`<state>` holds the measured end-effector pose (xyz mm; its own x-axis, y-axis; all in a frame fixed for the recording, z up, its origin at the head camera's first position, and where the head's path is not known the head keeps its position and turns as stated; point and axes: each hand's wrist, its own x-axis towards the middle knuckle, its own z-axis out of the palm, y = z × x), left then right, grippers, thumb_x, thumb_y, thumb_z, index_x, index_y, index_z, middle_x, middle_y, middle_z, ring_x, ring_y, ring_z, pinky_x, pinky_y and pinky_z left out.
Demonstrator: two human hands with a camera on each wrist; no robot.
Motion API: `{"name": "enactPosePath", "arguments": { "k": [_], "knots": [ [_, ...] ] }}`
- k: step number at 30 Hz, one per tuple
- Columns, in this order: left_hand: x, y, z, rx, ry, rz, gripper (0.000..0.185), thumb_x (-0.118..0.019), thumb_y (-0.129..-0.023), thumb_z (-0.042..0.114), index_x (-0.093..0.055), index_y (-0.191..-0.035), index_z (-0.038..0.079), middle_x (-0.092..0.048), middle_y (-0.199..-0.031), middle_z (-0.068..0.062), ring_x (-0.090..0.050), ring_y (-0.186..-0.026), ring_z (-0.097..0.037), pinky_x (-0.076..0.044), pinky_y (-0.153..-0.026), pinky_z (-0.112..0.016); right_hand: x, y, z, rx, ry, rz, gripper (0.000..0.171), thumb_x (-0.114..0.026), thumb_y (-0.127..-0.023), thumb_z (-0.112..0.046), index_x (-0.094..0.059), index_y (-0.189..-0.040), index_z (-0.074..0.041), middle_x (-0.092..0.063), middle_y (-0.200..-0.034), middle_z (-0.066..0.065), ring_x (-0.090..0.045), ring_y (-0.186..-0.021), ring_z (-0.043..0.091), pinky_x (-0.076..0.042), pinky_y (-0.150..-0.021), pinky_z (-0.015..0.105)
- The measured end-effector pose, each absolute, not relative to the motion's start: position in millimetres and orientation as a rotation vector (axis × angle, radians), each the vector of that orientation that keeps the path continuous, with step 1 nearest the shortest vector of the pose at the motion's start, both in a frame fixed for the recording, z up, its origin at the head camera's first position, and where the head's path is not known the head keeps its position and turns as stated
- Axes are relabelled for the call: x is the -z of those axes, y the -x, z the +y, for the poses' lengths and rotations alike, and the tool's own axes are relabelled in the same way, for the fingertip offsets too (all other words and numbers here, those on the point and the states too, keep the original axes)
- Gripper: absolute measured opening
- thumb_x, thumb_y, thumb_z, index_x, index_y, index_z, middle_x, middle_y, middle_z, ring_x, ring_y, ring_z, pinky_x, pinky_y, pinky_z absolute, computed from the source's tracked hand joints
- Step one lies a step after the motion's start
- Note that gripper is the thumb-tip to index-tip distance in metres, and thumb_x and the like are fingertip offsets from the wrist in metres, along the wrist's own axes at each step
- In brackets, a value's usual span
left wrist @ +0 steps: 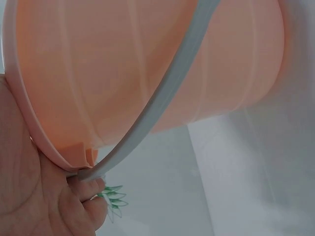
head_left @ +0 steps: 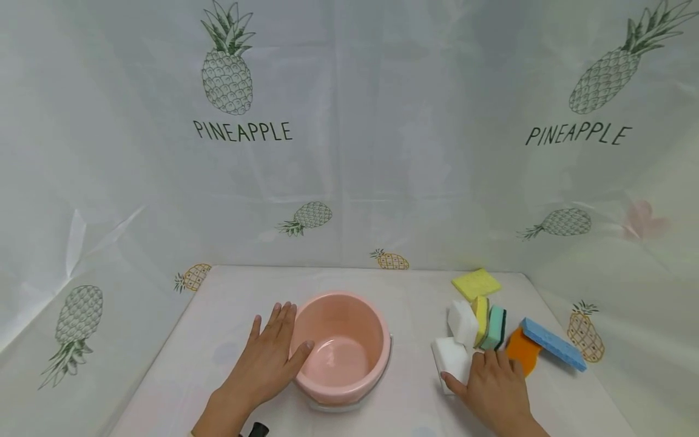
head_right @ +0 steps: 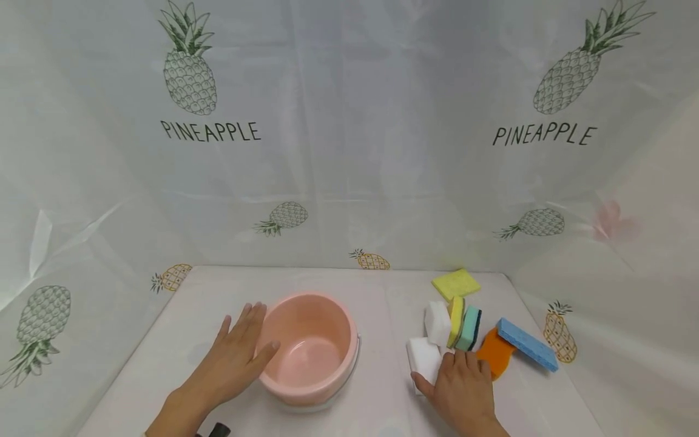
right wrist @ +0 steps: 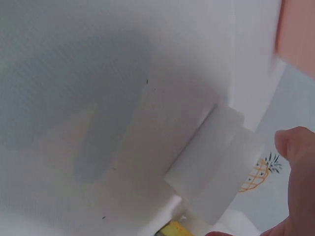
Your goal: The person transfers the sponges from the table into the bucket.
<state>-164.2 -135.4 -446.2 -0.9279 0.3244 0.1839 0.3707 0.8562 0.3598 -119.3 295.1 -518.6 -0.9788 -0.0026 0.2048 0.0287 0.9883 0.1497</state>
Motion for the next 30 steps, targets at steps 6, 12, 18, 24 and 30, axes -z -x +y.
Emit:
{"name": "enactPosePath", "arguments": {
  "k": [6,12,18,24,30],
  "knots": [
    [445.4,163.9,-135.4,0.616,0.541,-2.94,0.087,-0.045,-0.108,0.061,-0.029,-0.164,-0.004,-0.03,-0.171,-0.02,-0.021,-0.161,-0.039,-0.013,-0.126,-0.071,519.0,121.4,289.2,0.225,0.083,-3.046,0.085,-0.066,-0.085,-0.08,-0.061,-0.088,0.005,-0.049,-0.077,0.013,-0.048,-0.08,0.031,-0.044,-0.071,0.047],
    [445.3,163.8,-134.7,0.613,0.539,-2.947,0.086,-0.046,-0.108,0.06,-0.03,-0.163,-0.004,-0.031,-0.171,-0.021,-0.019,-0.162,-0.038,-0.012,-0.126,-0.071,520.3,127.1,285.1,0.204,0.038,-3.007,0.079,-0.075,-0.081,-0.071,-0.061,-0.092,0.006,-0.054,-0.082,0.016,-0.05,-0.084,0.033,-0.045,-0.075,0.049],
    [447.5,164.5,-135.7,0.591,0.545,-2.934,0.086,-0.045,-0.108,0.06,-0.031,-0.163,-0.004,-0.032,-0.17,-0.021,-0.022,-0.161,-0.039,-0.014,-0.126,-0.071,519.9,139.5,292.1,0.229,-0.207,-2.805,0.066,-0.086,-0.073,-0.057,-0.055,-0.087,-0.001,-0.046,-0.08,0.011,-0.046,-0.079,0.031,-0.041,-0.07,0.044],
    [447.9,165.1,-136.2,0.578,0.55,-2.938,0.085,-0.047,-0.108,0.058,-0.03,-0.163,-0.004,-0.031,-0.171,-0.02,-0.021,-0.162,-0.038,-0.014,-0.126,-0.071,514.8,150.9,303.5,0.221,-0.294,-2.816,0.074,-0.094,-0.07,-0.048,-0.058,-0.111,0.002,-0.06,-0.107,0.019,-0.054,-0.101,0.04,-0.048,-0.09,0.06],
    [444.9,163.9,-136.2,0.589,0.547,-2.932,0.084,-0.047,-0.108,0.058,-0.03,-0.164,-0.004,-0.03,-0.171,-0.02,-0.021,-0.162,-0.037,-0.013,-0.127,-0.069,505.5,157.2,317.5,0.217,-0.369,-2.731,0.079,-0.096,-0.069,-0.035,-0.056,-0.124,0.005,-0.061,-0.123,0.025,-0.054,-0.115,0.045,-0.047,-0.095,0.062]
  ]
}}
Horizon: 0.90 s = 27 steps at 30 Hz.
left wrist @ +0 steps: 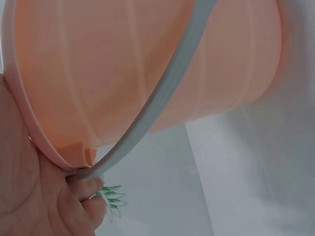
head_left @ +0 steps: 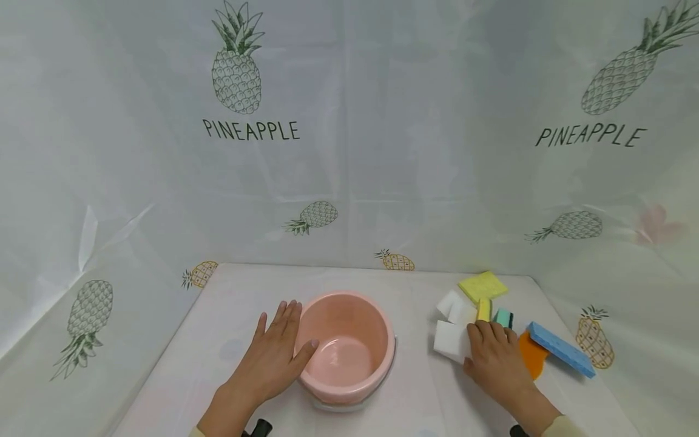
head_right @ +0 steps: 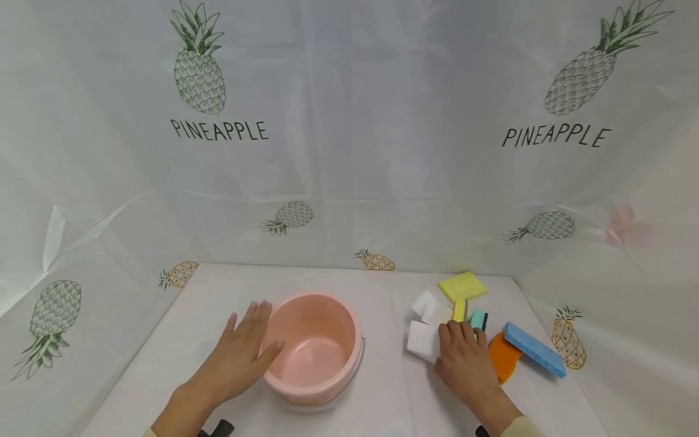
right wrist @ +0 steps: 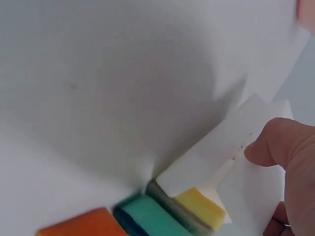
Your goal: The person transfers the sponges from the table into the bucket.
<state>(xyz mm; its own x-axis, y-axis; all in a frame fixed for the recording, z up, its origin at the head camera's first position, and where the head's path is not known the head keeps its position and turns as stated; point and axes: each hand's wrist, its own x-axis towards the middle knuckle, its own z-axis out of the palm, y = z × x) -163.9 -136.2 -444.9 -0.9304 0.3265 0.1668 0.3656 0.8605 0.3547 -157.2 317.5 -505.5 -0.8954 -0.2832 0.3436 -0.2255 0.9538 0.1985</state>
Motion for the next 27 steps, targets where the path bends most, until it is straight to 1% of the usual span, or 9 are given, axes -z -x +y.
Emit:
{"name": "enactPosePath", "arguments": {
  "k": [3,8,14,20,23,27],
  "knots": [
    [444.6,163.6,-136.5,0.593,0.547,-2.917,0.084,-0.048,-0.108,0.056,-0.03,-0.163,-0.004,-0.03,-0.171,-0.02,-0.023,-0.161,-0.038,-0.013,-0.127,-0.069,498.5,160.7,322.1,0.231,-0.438,-2.64,0.079,-0.095,-0.068,-0.033,-0.056,-0.125,0.006,-0.061,-0.123,0.025,-0.055,-0.113,0.045,-0.048,-0.094,0.061],
    [445.2,164.0,-137.6,0.592,0.546,-2.907,0.083,-0.049,-0.108,0.055,-0.031,-0.163,-0.005,-0.031,-0.171,-0.021,-0.023,-0.161,-0.039,-0.013,-0.127,-0.069,485.8,165.8,322.6,0.257,-0.557,-2.518,0.078,-0.09,-0.067,-0.034,-0.056,-0.125,0.006,-0.061,-0.121,0.025,-0.056,-0.111,0.045,-0.049,-0.092,0.059],
    [445.8,167.5,-138.0,0.563,0.554,-2.944,0.087,-0.042,-0.109,0.061,-0.027,-0.165,-0.003,-0.026,-0.172,-0.019,-0.019,-0.162,-0.036,-0.011,-0.128,-0.068,469.2,173.9,312.4,0.211,-0.613,-2.438,0.07,-0.086,-0.067,-0.031,-0.058,-0.119,0.006,-0.061,-0.116,0.023,-0.056,-0.108,0.044,-0.048,-0.09,0.058],
    [446.6,169.8,-136.3,0.573,0.553,-2.99,0.088,-0.039,-0.109,0.064,-0.024,-0.166,-0.001,-0.023,-0.174,-0.018,-0.014,-0.163,-0.034,-0.008,-0.129,-0.067,446.8,185.7,294.3,0.201,-0.661,-2.387,0.066,-0.085,-0.069,-0.031,-0.058,-0.117,0.006,-0.061,-0.113,0.022,-0.056,-0.105,0.042,-0.047,-0.091,0.058],
    [445.4,170.6,-135.1,0.567,0.557,-2.988,0.087,-0.039,-0.108,0.064,-0.026,-0.166,-0.001,-0.025,-0.173,-0.018,-0.016,-0.163,-0.034,-0.008,-0.129,-0.066,432.0,193.6,280.6,0.196,-0.683,-2.34,0.063,-0.082,-0.071,-0.032,-0.059,-0.116,0.007,-0.062,-0.112,0.023,-0.057,-0.105,0.043,-0.048,-0.091,0.057],
    [442.7,171.1,-135.0,0.512,0.558,-2.986,0.087,-0.038,-0.108,0.065,-0.027,-0.165,0.0,-0.027,-0.173,-0.018,-0.018,-0.163,-0.034,-0.01,-0.129,-0.066,410.5,203.5,251.8,0.152,-0.716,-2.295,0.059,-0.077,-0.076,-0.033,-0.059,-0.115,0.007,-0.063,-0.11,0.023,-0.058,-0.103,0.043,-0.048,-0.09,0.056]
  ]
}}
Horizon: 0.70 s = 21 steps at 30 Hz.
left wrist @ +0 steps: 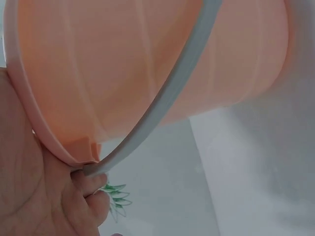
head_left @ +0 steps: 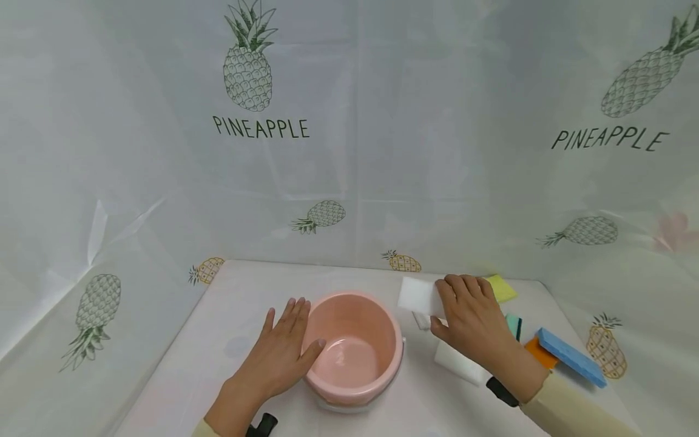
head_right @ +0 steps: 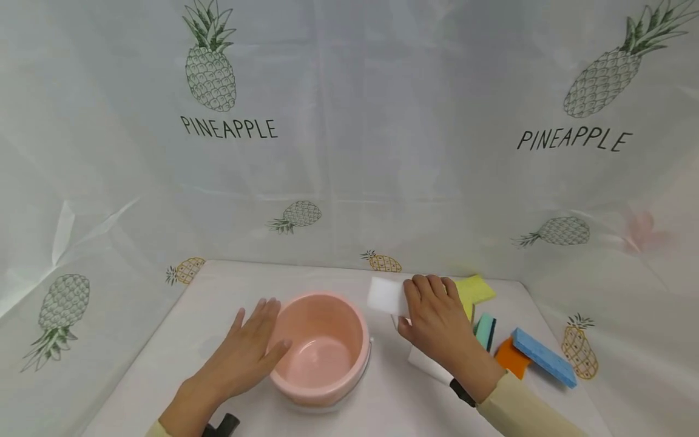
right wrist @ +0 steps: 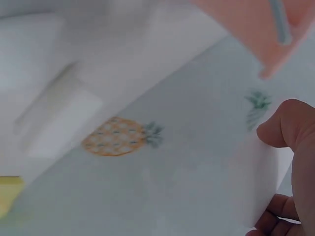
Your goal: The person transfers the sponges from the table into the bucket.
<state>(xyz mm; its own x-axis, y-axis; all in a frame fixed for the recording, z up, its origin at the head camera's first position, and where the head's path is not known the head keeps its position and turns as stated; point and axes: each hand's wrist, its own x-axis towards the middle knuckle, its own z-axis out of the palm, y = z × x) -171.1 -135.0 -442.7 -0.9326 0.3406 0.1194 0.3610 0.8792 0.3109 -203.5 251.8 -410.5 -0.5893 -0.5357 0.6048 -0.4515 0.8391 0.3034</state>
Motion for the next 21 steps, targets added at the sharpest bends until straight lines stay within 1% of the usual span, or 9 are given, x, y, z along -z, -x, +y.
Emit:
{"name": "enactPosePath", "arguments": {
  "k": [5,9,13,17,21],
  "knots": [
    [438.1,169.9,-135.5,0.427,0.546,-2.988,0.085,-0.041,-0.108,0.062,-0.029,-0.165,0.0,-0.028,-0.172,-0.018,-0.02,-0.163,-0.035,-0.011,-0.129,-0.067,389.8,207.7,205.9,0.063,-0.776,-2.323,0.055,-0.074,-0.081,-0.036,-0.06,-0.118,0.003,-0.063,-0.111,0.017,-0.058,-0.103,0.038,-0.048,-0.091,0.055],
    [435.3,168.5,-135.5,0.38,0.531,-2.97,0.082,-0.048,-0.108,0.055,-0.031,-0.164,-0.002,-0.03,-0.171,-0.02,-0.023,-0.162,-0.037,-0.012,-0.128,-0.067,385.4,207.9,171.8,0.047,-0.853,-2.394,0.053,-0.076,-0.08,-0.042,-0.062,-0.114,-0.003,-0.063,-0.108,0.01,-0.056,-0.1,0.031,-0.048,-0.091,0.049],
    [434.5,169.1,-134.9,0.354,0.521,-2.967,0.081,-0.048,-0.108,0.055,-0.031,-0.164,-0.002,-0.03,-0.172,-0.019,-0.022,-0.162,-0.037,-0.011,-0.129,-0.068,392.0,209.1,147.9,0.101,-0.947,-2.44,0.05,-0.078,-0.076,-0.045,-0.064,-0.106,-0.007,-0.062,-0.102,0.005,-0.053,-0.094,0.026,-0.046,-0.087,0.042],
    [434.3,168.6,-132.5,0.334,0.499,-2.968,0.082,-0.045,-0.108,0.057,-0.032,-0.164,-0.002,-0.03,-0.171,-0.019,-0.021,-0.162,-0.036,-0.011,-0.128,-0.068,403.9,212.5,135.0,0.184,-1.032,-2.476,0.05,-0.079,-0.078,-0.05,-0.064,-0.103,-0.01,-0.062,-0.101,0.003,-0.052,-0.094,0.024,-0.045,-0.086,0.039],
    [432.9,168.6,-131.3,0.317,0.485,-2.967,0.082,-0.044,-0.108,0.058,-0.034,-0.163,-0.003,-0.031,-0.171,-0.02,-0.022,-0.162,-0.036,-0.011,-0.128,-0.069,412.1,215.8,128.0,0.242,-1.098,-2.515,0.052,-0.078,-0.081,-0.054,-0.063,-0.105,-0.011,-0.062,-0.102,0.002,-0.053,-0.096,0.023,-0.046,-0.09,0.039]
  ]
}}
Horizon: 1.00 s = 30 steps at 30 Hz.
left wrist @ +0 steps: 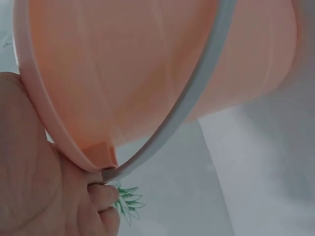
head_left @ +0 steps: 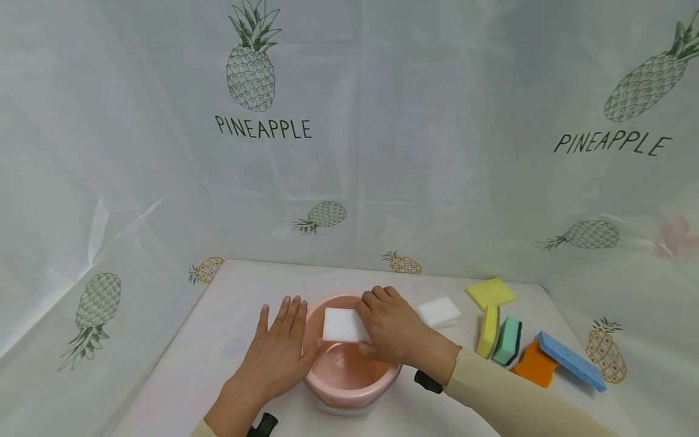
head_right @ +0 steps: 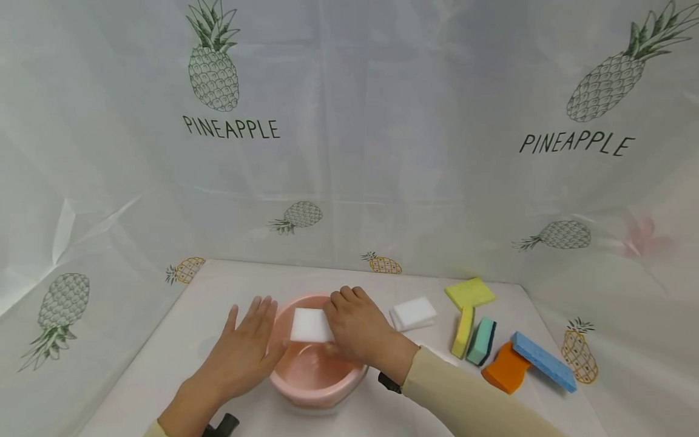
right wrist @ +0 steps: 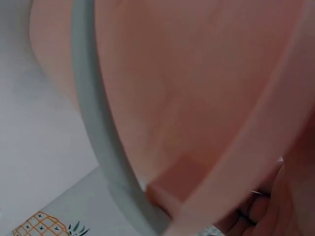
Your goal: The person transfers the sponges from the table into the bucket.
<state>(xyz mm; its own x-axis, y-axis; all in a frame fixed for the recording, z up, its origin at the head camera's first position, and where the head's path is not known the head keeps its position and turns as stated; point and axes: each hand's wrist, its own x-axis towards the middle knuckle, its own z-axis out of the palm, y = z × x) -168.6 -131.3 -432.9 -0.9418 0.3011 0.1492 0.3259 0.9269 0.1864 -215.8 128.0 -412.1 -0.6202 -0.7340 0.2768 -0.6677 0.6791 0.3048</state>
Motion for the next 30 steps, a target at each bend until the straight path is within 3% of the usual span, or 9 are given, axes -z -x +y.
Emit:
{"name": "enactPosePath", "arguments": {
  "k": [10,30],
  "knots": [
    [435.7,172.2,-129.7,0.355,0.474,-2.987,0.08,-0.045,-0.109,0.056,-0.032,-0.164,-0.001,-0.028,-0.173,-0.018,-0.018,-0.163,-0.035,-0.005,-0.129,-0.067,424.2,223.5,116.8,0.362,-1.187,-2.573,0.058,-0.075,-0.084,-0.064,-0.064,-0.111,-0.014,-0.065,-0.107,0.0,-0.054,-0.099,0.019,-0.046,-0.092,0.036],
    [438.0,172.4,-131.1,0.39,0.477,-2.987,0.079,-0.048,-0.108,0.054,-0.033,-0.164,0.001,-0.029,-0.172,-0.016,-0.021,-0.163,-0.034,-0.007,-0.13,-0.065,426.8,225.6,114.5,0.53,-1.201,-2.573,0.065,-0.066,-0.088,-0.074,-0.071,-0.115,-0.015,-0.067,-0.114,0.001,-0.052,-0.099,0.019,-0.039,-0.085,0.037]
  ]
}}
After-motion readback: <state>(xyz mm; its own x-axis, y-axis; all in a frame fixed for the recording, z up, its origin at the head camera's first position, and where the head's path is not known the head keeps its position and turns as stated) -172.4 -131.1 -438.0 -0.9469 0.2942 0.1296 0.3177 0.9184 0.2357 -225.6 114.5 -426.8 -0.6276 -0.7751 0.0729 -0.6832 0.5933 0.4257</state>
